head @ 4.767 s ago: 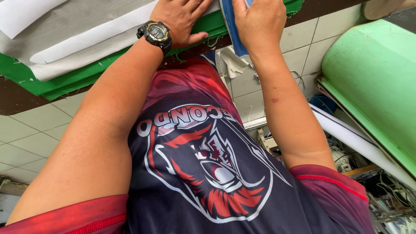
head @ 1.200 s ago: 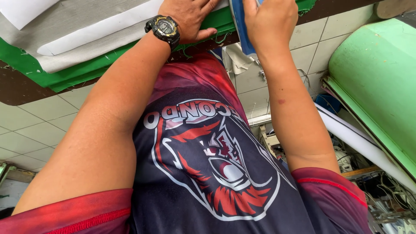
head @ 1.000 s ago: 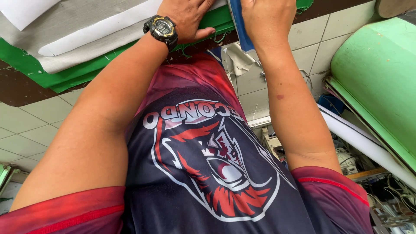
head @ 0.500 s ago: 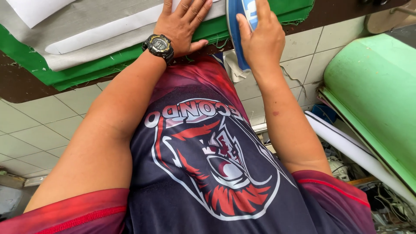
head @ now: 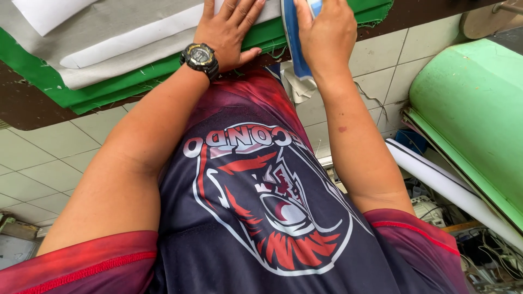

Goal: Ironing fabric strips and trimming threads with scissors on a workbench.

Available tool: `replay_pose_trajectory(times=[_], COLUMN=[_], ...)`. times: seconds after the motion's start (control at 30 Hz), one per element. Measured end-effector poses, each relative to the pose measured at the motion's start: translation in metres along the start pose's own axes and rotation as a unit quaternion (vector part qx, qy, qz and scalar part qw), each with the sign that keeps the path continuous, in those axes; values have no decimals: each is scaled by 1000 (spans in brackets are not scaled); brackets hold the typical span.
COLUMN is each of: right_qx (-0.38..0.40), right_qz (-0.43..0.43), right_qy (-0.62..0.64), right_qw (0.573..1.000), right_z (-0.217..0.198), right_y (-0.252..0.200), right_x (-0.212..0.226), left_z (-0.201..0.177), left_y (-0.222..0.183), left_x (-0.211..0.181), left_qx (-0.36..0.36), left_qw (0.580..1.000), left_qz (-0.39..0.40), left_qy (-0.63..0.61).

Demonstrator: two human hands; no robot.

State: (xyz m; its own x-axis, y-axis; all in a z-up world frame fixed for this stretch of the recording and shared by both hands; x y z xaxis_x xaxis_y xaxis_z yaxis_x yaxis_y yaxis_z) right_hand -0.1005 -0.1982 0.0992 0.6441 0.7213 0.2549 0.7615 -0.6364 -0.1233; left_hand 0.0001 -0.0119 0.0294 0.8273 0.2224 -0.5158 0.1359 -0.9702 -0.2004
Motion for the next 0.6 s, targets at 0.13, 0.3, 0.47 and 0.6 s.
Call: replay_pose_trajectory(times=[0.13, 0.3, 0.47, 0.6], right_qx=[61, 38, 32, 34], right_qz=[18, 23, 70, 2], right_qy=[21, -1, -2, 6], right_qw=[998, 999, 997, 999], right_z=[3, 19, 30, 6], right_y=[-11, 7, 19, 8], right_x=[0, -5, -21, 0], left_z=[-12, -21, -23, 5], left_y=[-18, -55, -100, -169], left_x=[2, 10, 29, 60], left_qx=[27, 81, 168, 153], left_qw=[996, 985, 950, 926], left_qz=[-47, -105, -256, -345], left_qy=[-66, -109, -60, -10])
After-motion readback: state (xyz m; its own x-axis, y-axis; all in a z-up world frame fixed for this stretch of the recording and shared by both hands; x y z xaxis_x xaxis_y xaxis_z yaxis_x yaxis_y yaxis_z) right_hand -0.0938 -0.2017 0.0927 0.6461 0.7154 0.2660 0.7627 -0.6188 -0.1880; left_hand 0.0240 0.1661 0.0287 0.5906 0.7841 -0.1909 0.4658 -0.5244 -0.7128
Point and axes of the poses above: each hand's wrist, its own y-axis towards the middle knuckle, its own z-axis out of the palm, x = y × z, the point moved 5 cm from there along y, towards the middle knuckle, and after that the axes turned 1 degree about -z, right-handed, at the moved point
